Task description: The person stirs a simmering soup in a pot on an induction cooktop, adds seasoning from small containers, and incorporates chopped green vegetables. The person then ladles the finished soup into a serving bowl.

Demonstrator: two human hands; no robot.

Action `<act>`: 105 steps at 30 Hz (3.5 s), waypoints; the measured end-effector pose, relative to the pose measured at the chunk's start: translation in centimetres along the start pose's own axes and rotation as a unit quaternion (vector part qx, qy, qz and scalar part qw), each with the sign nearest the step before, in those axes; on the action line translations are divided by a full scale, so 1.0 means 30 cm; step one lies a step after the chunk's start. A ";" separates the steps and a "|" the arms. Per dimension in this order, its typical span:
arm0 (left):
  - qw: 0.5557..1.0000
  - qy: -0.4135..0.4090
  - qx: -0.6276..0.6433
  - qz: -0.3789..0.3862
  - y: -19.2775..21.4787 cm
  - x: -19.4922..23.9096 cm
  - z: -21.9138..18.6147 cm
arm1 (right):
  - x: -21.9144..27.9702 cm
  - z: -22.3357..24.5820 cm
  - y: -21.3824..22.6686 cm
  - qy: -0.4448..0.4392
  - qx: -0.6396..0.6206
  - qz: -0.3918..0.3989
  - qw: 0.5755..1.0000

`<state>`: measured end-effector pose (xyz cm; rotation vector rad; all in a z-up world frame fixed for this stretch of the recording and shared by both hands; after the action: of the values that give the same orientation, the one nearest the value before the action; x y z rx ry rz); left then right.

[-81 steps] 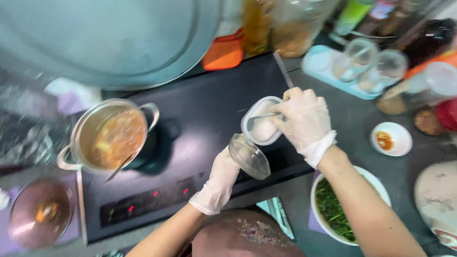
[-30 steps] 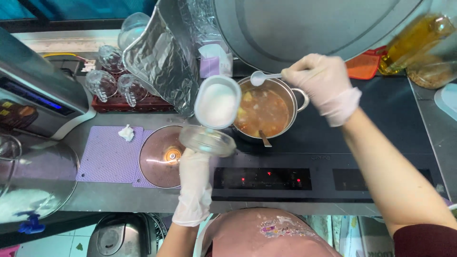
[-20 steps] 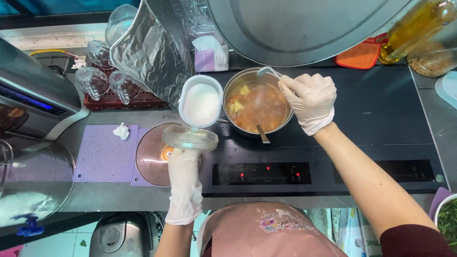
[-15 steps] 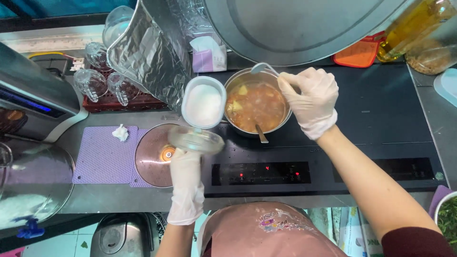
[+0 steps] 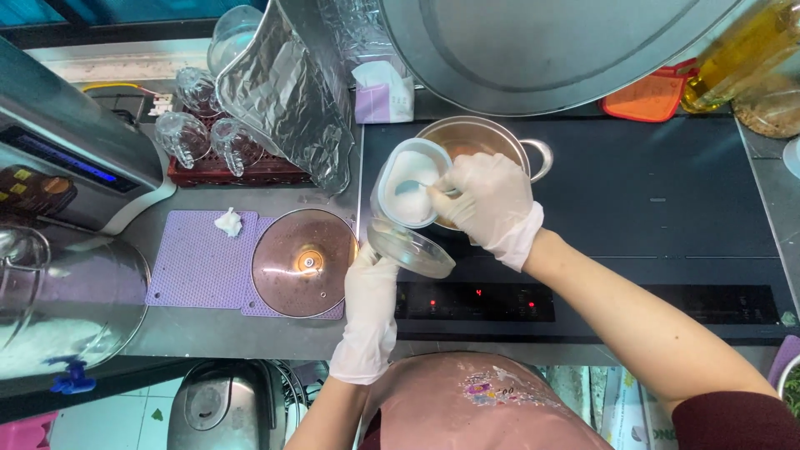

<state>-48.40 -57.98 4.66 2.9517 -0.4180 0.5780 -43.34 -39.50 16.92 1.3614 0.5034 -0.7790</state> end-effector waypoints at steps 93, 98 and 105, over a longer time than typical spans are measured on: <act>0.881 -0.002 -0.162 0.444 -2.027 0.619 0.290 | 1.093 -1.671 1.023 -0.555 -0.135 -0.178 0.801; 0.875 -0.003 -0.191 0.445 -2.019 0.614 0.295 | 1.280 -1.791 0.959 -0.720 -0.183 -0.163 0.649; 0.870 -0.011 -0.183 0.457 -2.011 0.672 0.253 | 1.229 -1.846 0.954 -0.639 -0.199 -0.212 0.712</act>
<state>-10.47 -6.39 2.41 2.2451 -1.7348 0.4439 8.64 8.09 0.19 0.0605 -0.1728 -1.6510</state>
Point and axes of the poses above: each hand's wrist, its own x-axis away from the middle knuckle, its own y-axis out of the back of the hand, z = x × y, the point moved 10 cm from there along -x, towards the middle knuckle, and after that the axes turned 2 degrees about -y, right-handed, at the moved point
